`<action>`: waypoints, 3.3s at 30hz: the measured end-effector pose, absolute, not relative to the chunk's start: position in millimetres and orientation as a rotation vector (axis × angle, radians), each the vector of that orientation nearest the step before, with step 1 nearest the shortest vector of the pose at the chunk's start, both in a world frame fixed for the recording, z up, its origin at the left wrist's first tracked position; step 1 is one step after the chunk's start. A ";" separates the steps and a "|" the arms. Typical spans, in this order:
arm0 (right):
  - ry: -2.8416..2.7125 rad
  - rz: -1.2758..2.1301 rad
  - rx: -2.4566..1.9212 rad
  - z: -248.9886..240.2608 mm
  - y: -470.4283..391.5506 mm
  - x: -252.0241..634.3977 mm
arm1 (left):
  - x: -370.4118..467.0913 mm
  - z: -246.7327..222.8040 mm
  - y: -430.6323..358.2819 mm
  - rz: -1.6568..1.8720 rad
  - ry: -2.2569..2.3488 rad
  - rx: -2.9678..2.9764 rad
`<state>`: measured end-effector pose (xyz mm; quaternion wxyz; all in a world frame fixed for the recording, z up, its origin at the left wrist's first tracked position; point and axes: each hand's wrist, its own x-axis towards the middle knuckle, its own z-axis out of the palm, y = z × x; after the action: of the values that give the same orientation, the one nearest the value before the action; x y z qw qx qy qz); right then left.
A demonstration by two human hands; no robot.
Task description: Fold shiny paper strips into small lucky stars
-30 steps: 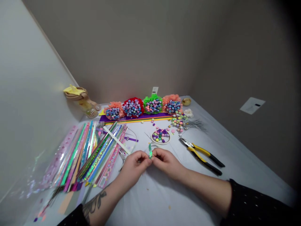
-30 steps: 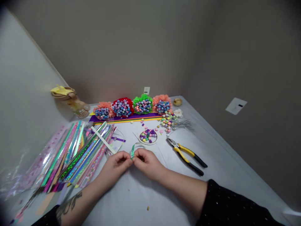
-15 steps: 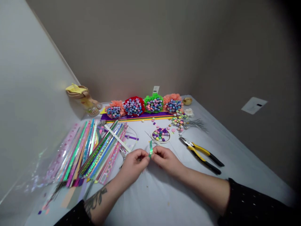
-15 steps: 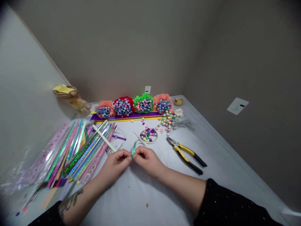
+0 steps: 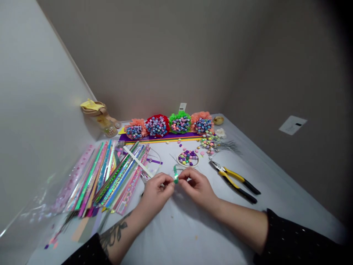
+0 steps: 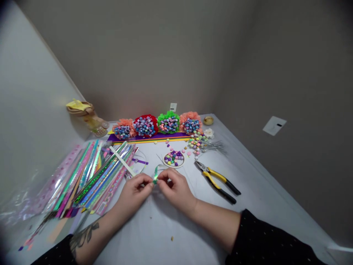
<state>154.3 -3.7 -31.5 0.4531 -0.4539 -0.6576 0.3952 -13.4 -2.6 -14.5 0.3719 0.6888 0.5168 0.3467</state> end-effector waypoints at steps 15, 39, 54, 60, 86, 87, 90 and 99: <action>-1.700 0.941 -1.174 -28.1 -3.3 152.0 | -14.2 -11.5 -7.4 0.926 1.336 1.998; -1.505 1.335 -1.201 -31.9 4.0 149.7 | -14.1 -15.2 -2.2 0.832 1.311 1.966; -1.474 1.383 -1.179 -34.4 6.6 151.7 | -16.3 -14.6 -1.2 0.822 1.328 1.932; -1.482 1.338 -1.221 -32.9 5.5 149.6 | -13.9 -11.7 -3.4 0.818 1.328 1.949; -1.534 1.348 -1.182 -29.9 3.0 148.8 | -12.5 -11.8 -5.4 0.762 1.301 2.015; -1.531 1.350 -1.190 -29.9 3.0 148.5 | -12.4 -11.4 -5.5 0.757 1.295 2.018; -1.512 1.346 -1.211 -30.5 2.9 147.6 | -12.4 -10.6 -5.3 0.760 1.275 2.016; -1.592 1.316 -1.134 -32.7 2.0 148.2 | -16.2 -7.8 -4.3 0.722 1.263 2.032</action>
<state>148.2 2.0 -32.7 0.3824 -0.4448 -0.6242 0.5161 -16.2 -4.3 -7.8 0.3160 0.7714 0.4796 0.2741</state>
